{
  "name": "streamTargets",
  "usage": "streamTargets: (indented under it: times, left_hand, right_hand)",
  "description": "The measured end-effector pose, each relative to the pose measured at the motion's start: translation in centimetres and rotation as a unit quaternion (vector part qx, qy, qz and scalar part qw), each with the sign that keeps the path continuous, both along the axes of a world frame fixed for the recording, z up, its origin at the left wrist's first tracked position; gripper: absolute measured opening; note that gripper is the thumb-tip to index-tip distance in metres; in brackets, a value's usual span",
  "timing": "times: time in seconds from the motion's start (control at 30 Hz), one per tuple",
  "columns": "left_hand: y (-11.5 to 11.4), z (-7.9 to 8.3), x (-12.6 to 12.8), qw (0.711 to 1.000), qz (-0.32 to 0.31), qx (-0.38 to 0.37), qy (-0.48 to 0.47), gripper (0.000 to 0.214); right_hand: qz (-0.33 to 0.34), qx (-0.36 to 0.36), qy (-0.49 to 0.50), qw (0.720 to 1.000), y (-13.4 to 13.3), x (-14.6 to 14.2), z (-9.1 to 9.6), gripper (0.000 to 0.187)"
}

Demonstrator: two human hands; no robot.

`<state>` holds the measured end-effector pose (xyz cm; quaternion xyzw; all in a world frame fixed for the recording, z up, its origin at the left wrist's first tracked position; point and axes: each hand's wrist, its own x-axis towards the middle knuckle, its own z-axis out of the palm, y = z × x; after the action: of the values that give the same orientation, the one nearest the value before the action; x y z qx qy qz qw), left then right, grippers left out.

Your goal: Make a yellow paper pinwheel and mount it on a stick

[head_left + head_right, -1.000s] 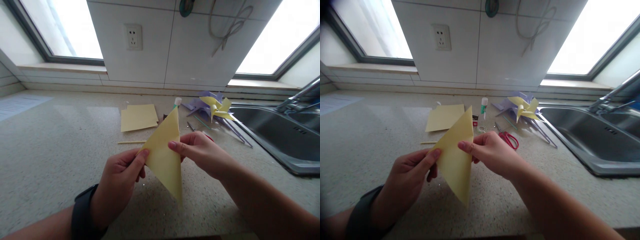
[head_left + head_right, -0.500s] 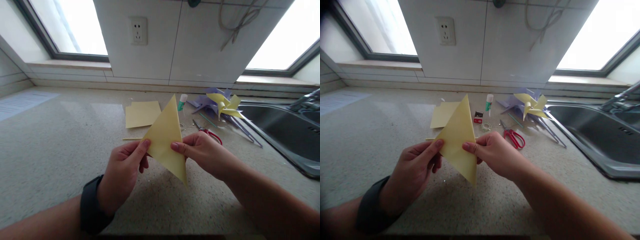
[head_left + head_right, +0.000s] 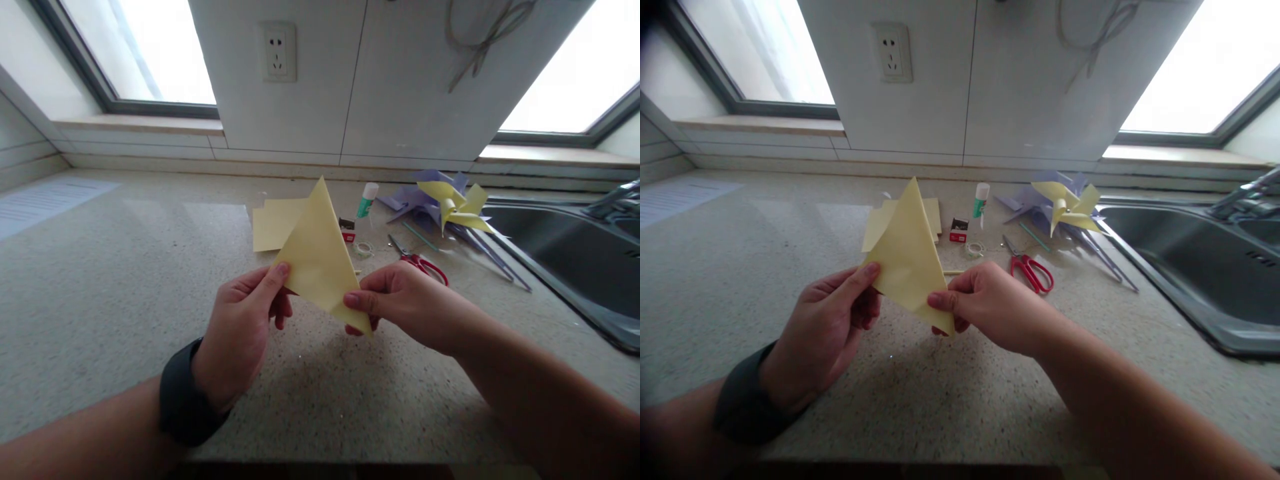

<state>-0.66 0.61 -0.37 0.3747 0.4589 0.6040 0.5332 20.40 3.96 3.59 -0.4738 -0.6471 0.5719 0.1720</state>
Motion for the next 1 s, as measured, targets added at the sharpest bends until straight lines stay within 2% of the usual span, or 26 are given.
streamTargets:
  times: [0.17,0.53,1.0]
  left_hand:
    - [0.14,0.1,-0.02,1.0,0.017,-0.013,-0.015,0.028]
    - [0.41,0.48,0.12,0.998,0.044,-0.027,-0.044,0.022]
    - [0.42,0.57,0.06,0.997,0.054,-0.026,-0.045,0.022]
  right_hand:
    - [0.042,0.002,-0.019,0.999,0.0,0.2,0.19,0.032]
    - [0.049,-0.016,-0.025,0.998,0.24,0.46,0.67,0.029]
    - [0.012,-0.009,-0.017,1.0,0.52,0.67,0.12,0.03]
